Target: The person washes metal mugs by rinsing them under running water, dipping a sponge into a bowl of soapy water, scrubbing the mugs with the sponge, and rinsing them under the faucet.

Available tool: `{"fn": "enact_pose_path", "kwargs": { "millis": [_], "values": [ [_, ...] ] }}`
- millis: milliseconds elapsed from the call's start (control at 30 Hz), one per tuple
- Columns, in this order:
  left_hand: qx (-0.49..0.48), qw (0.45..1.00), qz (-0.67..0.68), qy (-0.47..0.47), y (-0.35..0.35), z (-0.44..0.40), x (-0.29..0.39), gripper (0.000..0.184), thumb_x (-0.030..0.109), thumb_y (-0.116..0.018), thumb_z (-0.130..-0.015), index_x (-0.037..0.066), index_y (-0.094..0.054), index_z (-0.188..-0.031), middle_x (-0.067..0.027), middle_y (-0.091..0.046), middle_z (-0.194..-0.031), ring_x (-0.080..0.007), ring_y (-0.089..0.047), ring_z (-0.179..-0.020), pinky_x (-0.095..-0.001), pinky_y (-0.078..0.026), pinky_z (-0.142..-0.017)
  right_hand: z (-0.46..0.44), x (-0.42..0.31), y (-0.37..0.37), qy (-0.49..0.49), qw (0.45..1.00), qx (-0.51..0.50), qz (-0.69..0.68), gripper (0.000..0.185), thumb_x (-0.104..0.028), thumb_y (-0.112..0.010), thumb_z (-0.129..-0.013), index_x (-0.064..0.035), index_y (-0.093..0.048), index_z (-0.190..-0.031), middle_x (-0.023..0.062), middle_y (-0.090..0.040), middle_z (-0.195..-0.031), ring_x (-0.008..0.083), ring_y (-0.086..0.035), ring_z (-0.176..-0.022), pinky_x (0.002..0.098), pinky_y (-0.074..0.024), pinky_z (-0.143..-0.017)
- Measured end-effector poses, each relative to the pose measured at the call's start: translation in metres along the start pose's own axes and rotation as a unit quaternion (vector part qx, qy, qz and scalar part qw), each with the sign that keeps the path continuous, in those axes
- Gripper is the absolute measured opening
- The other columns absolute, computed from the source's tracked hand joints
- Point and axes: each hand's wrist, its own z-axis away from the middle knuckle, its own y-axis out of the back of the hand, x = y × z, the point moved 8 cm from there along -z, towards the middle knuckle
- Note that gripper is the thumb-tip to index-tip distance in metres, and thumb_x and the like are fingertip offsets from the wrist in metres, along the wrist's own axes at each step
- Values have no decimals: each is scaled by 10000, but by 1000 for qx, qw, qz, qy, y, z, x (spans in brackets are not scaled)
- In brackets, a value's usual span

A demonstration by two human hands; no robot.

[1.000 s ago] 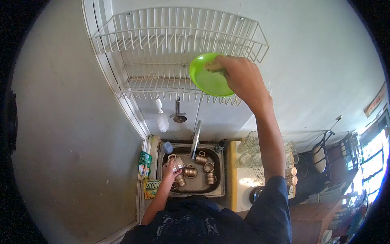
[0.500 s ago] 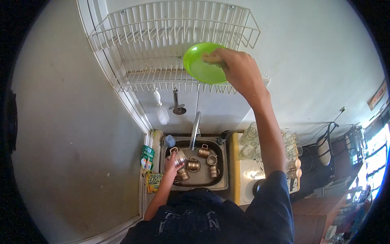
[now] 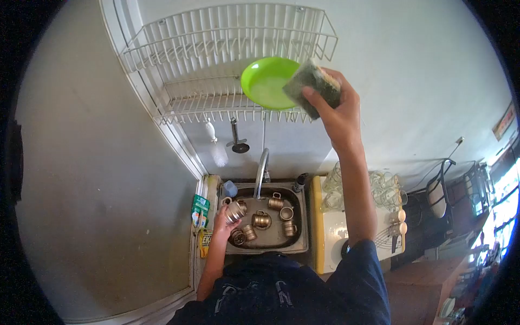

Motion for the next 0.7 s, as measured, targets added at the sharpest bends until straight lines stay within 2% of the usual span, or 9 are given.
{"fn": "enact_pose_path", "kwargs": {
  "millis": [67, 100, 167, 367, 433, 500, 567, 633, 700],
  "values": [
    [14, 1000, 7, -12, -3, 17, 15, 356, 416, -612, -865, 138, -542, -1075, -80, -640, -928, -220, -646, -771, -373, -566, -609, 15, 19, -1, -53, 989, -41, -131, 378, -97, -705, -840, 23, -569, -1172, 64, -643, -956, 114, -618, -855, 243, -503, -744],
    [27, 999, 19, -29, 0, 22, 21, 353, 433, -584, -878, 139, -551, -1071, -79, -642, -926, -214, -646, -772, -370, -563, -617, 24, 21, 1, -60, 989, -38, -130, 378, -97, -705, -840, 23, -569, -1172, 64, -643, -956, 114, -618, -855, 243, -503, -744],
    [27, 998, 40, -34, -5, 36, 33, 347, 422, -559, -892, 129, -540, -1077, -77, -639, -953, -208, -645, -798, -378, -556, -637, 44, 31, -6, -125, 962, -53, -236, 415, -103, -700, -850, 44, -535, -1201, 70, -633, -1003, 108, -607, -884, 241, -502, -754],
    [19, 993, 34, -111, -60, 111, 78, 361, 437, -509, -918, 134, -516, -1112, -63, -627, -1035, -207, -638, -913, -375, -553, -707, 95, 47, -13, -188, 956, -68, -215, 389, -81, -706, -839, 40, -546, -1172, 67, -635, -998, 113, -603, -897, 262, -503, -797],
    [-51, 986, 28, -154, -93, 137, 95, 362, 432, -473, -943, 131, -518, -1140, -67, -625, -1075, -210, -636, -969, -423, -555, -741, 109, 40, -22, -158, 973, -134, -99, 378, -55, -714, -822, 28, -562, -1159, 55, -642, -956, 107, -604, -882, 264, -505, -793],
    [-50, 985, 45, -156, -122, 165, 105, 416, 450, -450, -949, 108, -533, -1171, -76, -636, -1088, -216, -638, -973, -419, -549, -750, 128, 37, -34, -172, 968, -146, -113, 347, -29, -720, -802, 3, -598, -1125, 63, -664, -956, 104, -610, -890, 268, -505, -805],
    [-54, 984, 59, -161, -135, 175, 106, 472, 468, -427, -954, 85, -548, -1202, -85, -646, -1101, -221, -640, -977, -415, -543, -759, 145, 30, -46, -139, 974, -181, 11, 322, -9, -719, -790, -13, -621, -1097, 83, -681, -1007, 109, -619, -930, 274, -503, -825],
    [-134, 971, 85, -181, -154, 180, 108, 482, 457, -404, -969, 69, -542, -1220, -89, -638, -1131, -224, -628, -1013, -423, -530, -814, 155, 20, -59, -99, 975, -197, 18, 323, 23, -707, -767, -26, -637, -1078, 102, -682, -1055, 149, -642, -971, 291, -502, -847],
    [-143, 968, 95, -181, -159, 185, 108, 465, 437, -390, -982, 72, -547, -1224, -85, -637, -1140, -216, -619, -1031, -409, -507, -865, 164, -6, -79, 57, 959, -277, 36, 412, 92, -662, -678, -20, -628, -1073, 150, -662, -1055, 337, -646, -987, 362, -518, -861]
  ]
}}
